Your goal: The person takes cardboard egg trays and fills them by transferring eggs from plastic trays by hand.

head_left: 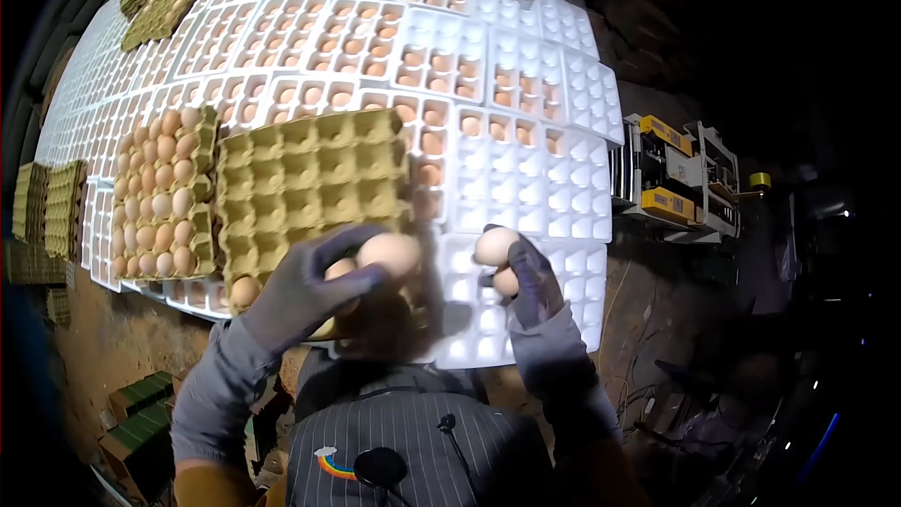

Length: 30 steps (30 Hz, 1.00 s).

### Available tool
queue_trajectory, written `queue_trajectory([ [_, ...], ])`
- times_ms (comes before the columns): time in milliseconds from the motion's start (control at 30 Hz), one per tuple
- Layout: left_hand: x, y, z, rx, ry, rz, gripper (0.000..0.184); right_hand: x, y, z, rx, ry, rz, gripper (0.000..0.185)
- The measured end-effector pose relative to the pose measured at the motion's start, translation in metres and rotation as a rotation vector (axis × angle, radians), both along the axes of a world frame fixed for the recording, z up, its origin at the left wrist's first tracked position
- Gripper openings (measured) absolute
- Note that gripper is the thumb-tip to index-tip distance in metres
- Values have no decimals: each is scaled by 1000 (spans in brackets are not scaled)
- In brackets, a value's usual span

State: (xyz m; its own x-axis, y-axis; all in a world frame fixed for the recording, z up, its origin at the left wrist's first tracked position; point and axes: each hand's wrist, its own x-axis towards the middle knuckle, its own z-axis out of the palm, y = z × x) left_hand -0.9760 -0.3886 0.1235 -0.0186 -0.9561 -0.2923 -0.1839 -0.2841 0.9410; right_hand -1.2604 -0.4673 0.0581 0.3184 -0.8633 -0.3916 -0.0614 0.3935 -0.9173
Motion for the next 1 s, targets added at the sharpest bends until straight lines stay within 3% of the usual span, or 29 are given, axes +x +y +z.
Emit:
queue_trajectory([
  [67,-40,-62,-8,-191,-253,-102,41,-32,-48,-29,-110,199,-16,59],
  [100,-60,-95,-14,-237,-404,-138,35,-51,-75,-61,-441,426,-2,55],
  [133,-78,-130,-30,-247,-591,-182,30,-55,-96,-65,-521,449,-16,37],
  [167,-92,-161,-52,-256,-781,-227,25,-62,-120,-87,-709,557,-25,39],
  [233,-106,-204,-96,-330,-861,-222,18,-67,-165,-108,-972,815,-28,42],
  [333,-118,-239,-133,-43,-1102,-292,25,-64,-202,-115,-870,1067,168,38],
  [367,-119,-238,-138,-27,-1112,-291,25,-62,-207,-121,-866,1051,175,38],
  [433,-123,-222,-142,-184,-935,-161,29,-53,-213,-126,-1156,963,220,33],
  [467,-131,-217,-146,-225,-878,-82,29,-47,-213,-126,-1027,779,329,31],
  [500,-139,-216,-149,-105,-821,-117,30,-35,-209,-129,-1005,754,379,35],
  [600,-150,-204,-170,-102,-1046,-216,28,-14,-211,-130,-1020,853,480,33],
  [700,-145,-197,-142,-153,-1012,-272,29,-34,-205,-101,-811,678,315,28],
  [733,-143,-189,-129,-255,-969,-206,30,-40,-200,-109,-804,481,138,30],
  [833,-131,-152,-84,-331,-811,-104,32,-47,-188,-138,-723,245,69,27],
  [933,-121,-91,-35,-177,-620,62,33,-55,-193,-185,-1219,471,190,31],
  [1000,-97,-41,-24,-208,-609,340,34,-52,-185,-167,-1191,501,216,33],
])
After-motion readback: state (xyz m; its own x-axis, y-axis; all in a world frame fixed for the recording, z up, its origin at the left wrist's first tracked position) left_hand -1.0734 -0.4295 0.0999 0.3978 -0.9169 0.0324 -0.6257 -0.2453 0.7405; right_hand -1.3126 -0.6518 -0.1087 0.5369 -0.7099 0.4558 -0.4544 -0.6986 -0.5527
